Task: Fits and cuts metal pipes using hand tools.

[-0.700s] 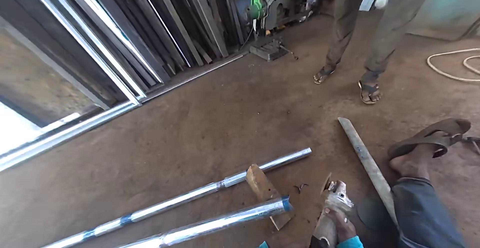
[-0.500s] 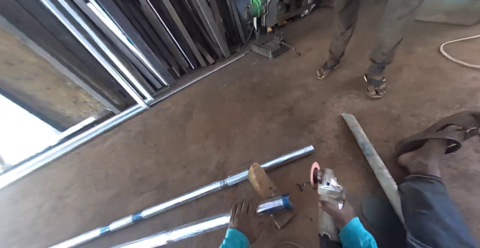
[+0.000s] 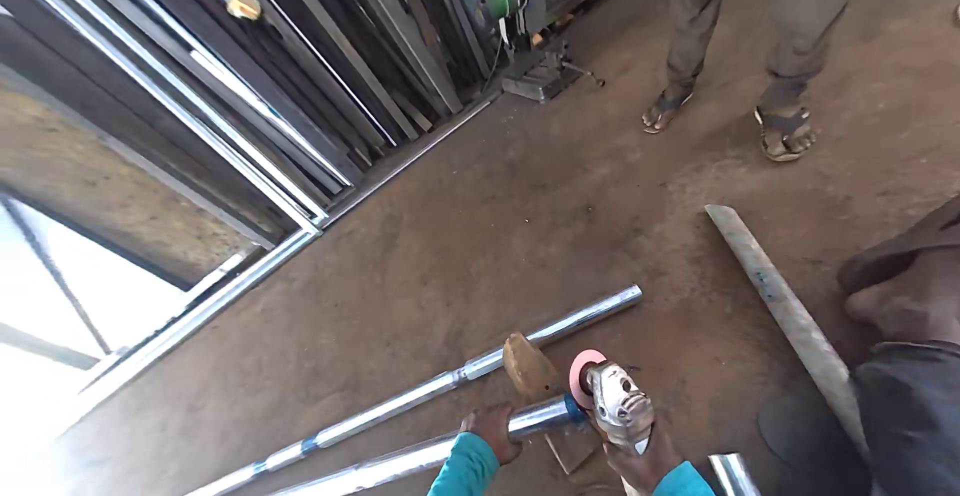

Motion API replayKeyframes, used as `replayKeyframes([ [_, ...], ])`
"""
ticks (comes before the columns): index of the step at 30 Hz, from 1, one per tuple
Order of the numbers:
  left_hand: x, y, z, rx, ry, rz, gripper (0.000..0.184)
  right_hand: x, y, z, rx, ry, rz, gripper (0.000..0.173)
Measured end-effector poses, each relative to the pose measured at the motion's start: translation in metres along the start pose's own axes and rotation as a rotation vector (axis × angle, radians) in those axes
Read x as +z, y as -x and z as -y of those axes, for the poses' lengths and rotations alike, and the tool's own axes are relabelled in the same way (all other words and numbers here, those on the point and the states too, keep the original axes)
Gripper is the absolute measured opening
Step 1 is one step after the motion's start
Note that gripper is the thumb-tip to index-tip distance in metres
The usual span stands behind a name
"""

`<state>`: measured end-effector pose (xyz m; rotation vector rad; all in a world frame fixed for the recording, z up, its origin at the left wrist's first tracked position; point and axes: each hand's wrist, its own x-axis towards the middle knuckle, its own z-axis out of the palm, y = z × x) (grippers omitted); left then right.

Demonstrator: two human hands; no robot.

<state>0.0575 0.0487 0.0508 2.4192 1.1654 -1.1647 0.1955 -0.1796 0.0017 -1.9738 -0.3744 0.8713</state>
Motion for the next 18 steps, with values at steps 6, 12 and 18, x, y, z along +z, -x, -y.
replayKeyframes([
  [6, -0.004, -0.008, 0.004, 0.044, -0.013, 0.026, 0.069, 0.009, -0.005, -0.002, 0.038, 0.024, -0.024, 0.104],
  [12, -0.007, -0.013, 0.004, 0.054, -0.013, 0.050, 0.065, 0.011, -0.003, -0.009, 0.090, 0.087, -0.073, 0.104],
  [18, -0.004, -0.015, 0.006, 0.069, -0.012, 0.049, 0.066, 0.016, 0.000, -0.010, 0.060, 0.097, -0.069, 0.106],
])
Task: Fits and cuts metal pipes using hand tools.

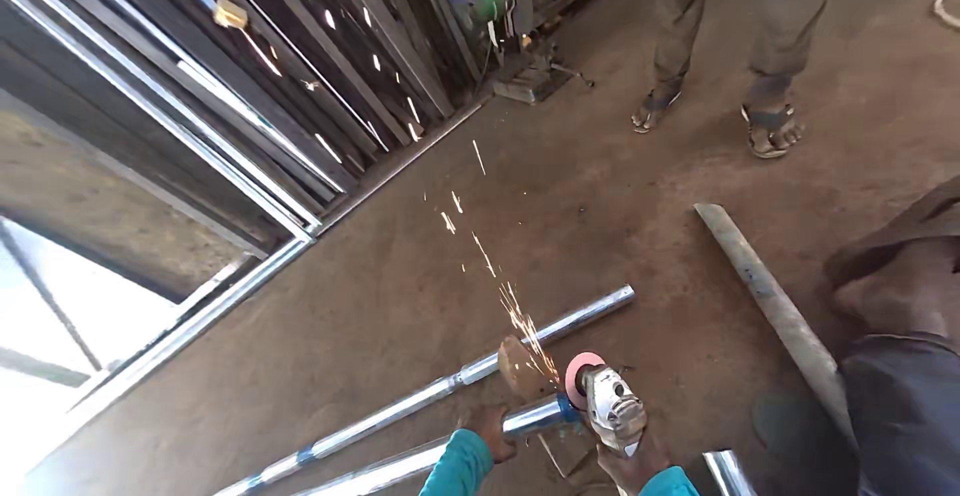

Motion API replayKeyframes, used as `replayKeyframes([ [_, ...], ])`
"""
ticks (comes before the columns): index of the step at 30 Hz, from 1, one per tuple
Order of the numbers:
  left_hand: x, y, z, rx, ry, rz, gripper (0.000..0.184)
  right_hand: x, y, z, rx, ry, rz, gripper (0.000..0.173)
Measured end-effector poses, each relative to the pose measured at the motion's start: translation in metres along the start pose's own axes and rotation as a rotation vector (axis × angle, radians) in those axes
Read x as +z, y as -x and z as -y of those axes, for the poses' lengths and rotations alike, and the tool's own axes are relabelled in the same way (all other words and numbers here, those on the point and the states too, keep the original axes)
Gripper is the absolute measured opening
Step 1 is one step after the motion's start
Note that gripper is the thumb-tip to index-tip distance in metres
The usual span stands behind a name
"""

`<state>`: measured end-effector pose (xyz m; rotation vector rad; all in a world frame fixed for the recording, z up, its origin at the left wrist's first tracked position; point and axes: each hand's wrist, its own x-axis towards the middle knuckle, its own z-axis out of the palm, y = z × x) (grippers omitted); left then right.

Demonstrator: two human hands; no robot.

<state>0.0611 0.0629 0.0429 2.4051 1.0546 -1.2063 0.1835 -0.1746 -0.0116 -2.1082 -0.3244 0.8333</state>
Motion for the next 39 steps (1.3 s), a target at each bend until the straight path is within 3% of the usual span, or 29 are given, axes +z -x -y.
replayKeyframes([
  [16, -0.003, -0.003, 0.001, 0.026, 0.016, 0.015, 0.071, 0.002, -0.002, -0.004, 0.004, 0.009, -0.026, 0.107],
  [25, -0.003, 0.001, -0.003, 0.012, 0.007, 0.009, 0.069, -0.012, -0.019, -0.016, -0.019, -0.072, 0.162, 0.109],
  [32, 0.001, 0.003, -0.002, -0.016, 0.012, -0.018, 0.068, -0.036, -0.029, -0.026, -0.057, -0.152, 0.069, 0.107],
  [39, 0.009, 0.014, -0.011, -0.104, 0.012, -0.083, 0.068, -0.070, -0.039, -0.033, -0.158, -0.067, 0.283, 0.104],
])
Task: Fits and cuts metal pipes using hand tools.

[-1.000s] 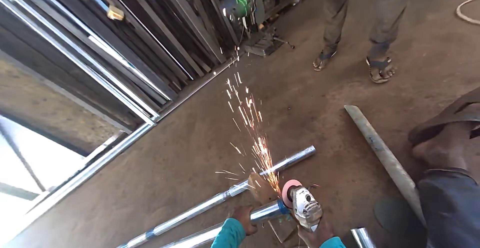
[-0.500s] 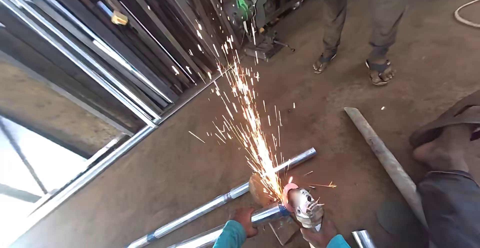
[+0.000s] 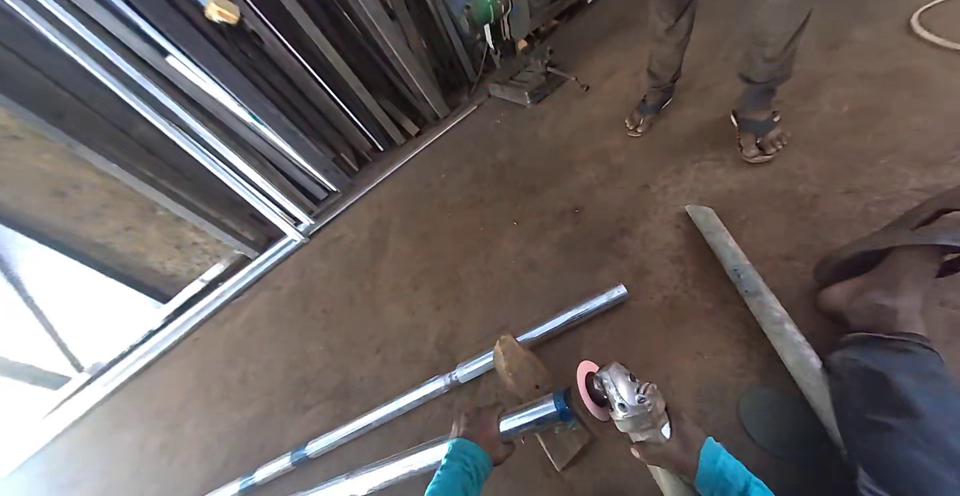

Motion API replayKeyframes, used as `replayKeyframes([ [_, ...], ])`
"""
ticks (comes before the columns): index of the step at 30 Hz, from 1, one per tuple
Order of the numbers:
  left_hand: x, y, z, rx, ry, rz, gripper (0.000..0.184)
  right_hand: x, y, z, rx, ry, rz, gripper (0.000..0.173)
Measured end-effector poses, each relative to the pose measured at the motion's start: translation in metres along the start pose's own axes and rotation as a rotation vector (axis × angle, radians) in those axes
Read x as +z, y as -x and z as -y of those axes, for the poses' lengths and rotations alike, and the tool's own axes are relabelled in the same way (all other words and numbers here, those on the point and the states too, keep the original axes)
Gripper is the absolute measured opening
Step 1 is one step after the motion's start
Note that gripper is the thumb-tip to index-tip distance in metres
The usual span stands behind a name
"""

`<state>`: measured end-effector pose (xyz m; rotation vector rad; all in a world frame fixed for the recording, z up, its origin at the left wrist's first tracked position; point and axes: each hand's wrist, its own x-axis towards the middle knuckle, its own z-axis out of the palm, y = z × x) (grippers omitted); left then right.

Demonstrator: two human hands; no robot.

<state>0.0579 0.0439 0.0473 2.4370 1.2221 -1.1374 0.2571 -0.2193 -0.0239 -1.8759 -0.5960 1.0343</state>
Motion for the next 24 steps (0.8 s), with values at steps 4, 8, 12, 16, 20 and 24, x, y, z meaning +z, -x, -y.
replayKeyframes([
  [4, 0.051, 0.008, 0.007, 0.051, 0.061, -0.497, 0.061, -0.029, 0.028, 0.012, 0.070, 0.100, 0.229, 0.092],
  [8, 0.081, -0.006, 0.014, 0.184, 0.040, -0.909, 0.056, -0.025, 0.034, 0.006, 0.120, 0.198, 0.265, 0.092],
  [12, 0.085, -0.011, 0.017, 0.192, 0.012, -0.983, 0.057, -0.018, 0.025, 0.023, 0.179, 0.362, 0.352, 0.092],
  [16, 0.087, -0.016, 0.020, 0.220, -0.005, -1.048, 0.055, -0.018, 0.026, 0.043, 0.177, 0.394, 0.405, 0.087],
  [20, 0.086, -0.013, 0.018, 0.224, 0.018, -1.013, 0.053, -0.019, 0.026, 0.033, 0.161, 0.366, 0.389, 0.086],
  [24, 0.087, -0.016, 0.019, 0.220, 0.028, -1.048, 0.054, -0.020, 0.026, 0.031, 0.180, 0.369, 0.395, 0.087],
])
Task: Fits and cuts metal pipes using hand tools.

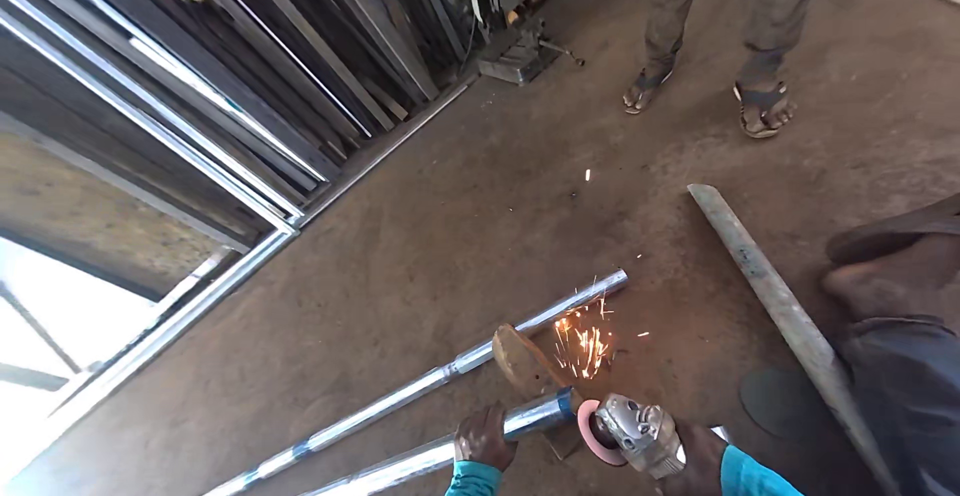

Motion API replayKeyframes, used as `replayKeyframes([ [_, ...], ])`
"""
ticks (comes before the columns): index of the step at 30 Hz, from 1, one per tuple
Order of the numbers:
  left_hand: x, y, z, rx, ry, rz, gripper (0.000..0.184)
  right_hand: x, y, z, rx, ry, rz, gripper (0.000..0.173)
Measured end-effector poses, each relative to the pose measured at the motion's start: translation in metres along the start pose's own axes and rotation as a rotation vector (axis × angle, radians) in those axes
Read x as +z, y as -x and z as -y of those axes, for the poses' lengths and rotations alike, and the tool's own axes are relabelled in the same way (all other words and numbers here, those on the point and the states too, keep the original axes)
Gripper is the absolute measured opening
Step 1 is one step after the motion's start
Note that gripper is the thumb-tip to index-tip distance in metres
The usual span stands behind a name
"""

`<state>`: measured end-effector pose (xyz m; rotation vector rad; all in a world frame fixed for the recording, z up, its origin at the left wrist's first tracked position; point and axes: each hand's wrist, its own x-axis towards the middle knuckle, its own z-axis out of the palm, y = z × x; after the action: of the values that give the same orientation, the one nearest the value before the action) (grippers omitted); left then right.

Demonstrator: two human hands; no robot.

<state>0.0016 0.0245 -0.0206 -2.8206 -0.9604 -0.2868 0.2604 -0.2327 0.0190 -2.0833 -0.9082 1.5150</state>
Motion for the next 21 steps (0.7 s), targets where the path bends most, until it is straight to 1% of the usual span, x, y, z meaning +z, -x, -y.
replayKeyframes([
  [3, -0.003, 0.000, -0.001, -0.015, 0.021, 0.091, 0.054, 0.000, 0.002, 0.009, -0.008, 0.002, 0.006, 0.087],
  [6, -0.003, 0.000, 0.000, -0.005, 0.012, 0.079, 0.054, 0.003, -0.003, -0.006, -0.011, 0.021, -0.004, 0.089],
  [8, -0.002, -0.001, 0.000, 0.012, 0.000, 0.027, 0.053, 0.005, -0.006, -0.014, -0.021, 0.010, -0.012, 0.092],
  [10, -0.004, -0.001, -0.002, 0.000, 0.009, 0.042, 0.053, 0.004, -0.003, -0.005, -0.042, -0.006, -0.014, 0.089],
  [12, -0.008, -0.002, -0.003, -0.024, 0.019, 0.099, 0.054, 0.002, 0.001, 0.009, -0.056, -0.037, -0.017, 0.087],
  [14, -0.013, -0.004, -0.005, -0.044, 0.028, 0.165, 0.055, 0.001, 0.002, 0.014, -0.068, -0.044, -0.023, 0.088],
  [15, -0.013, -0.003, -0.005, -0.048, 0.031, 0.172, 0.056, 0.001, 0.003, 0.012, -0.077, -0.036, -0.023, 0.089],
  [18, -0.012, -0.002, -0.004, -0.031, 0.023, 0.123, 0.055, 0.005, 0.006, -0.002, -0.092, -0.016, -0.035, 0.087],
  [21, -0.010, -0.003, -0.004, -0.026, 0.023, 0.098, 0.054, 0.005, 0.006, 0.001, -0.102, -0.030, -0.040, 0.087],
])
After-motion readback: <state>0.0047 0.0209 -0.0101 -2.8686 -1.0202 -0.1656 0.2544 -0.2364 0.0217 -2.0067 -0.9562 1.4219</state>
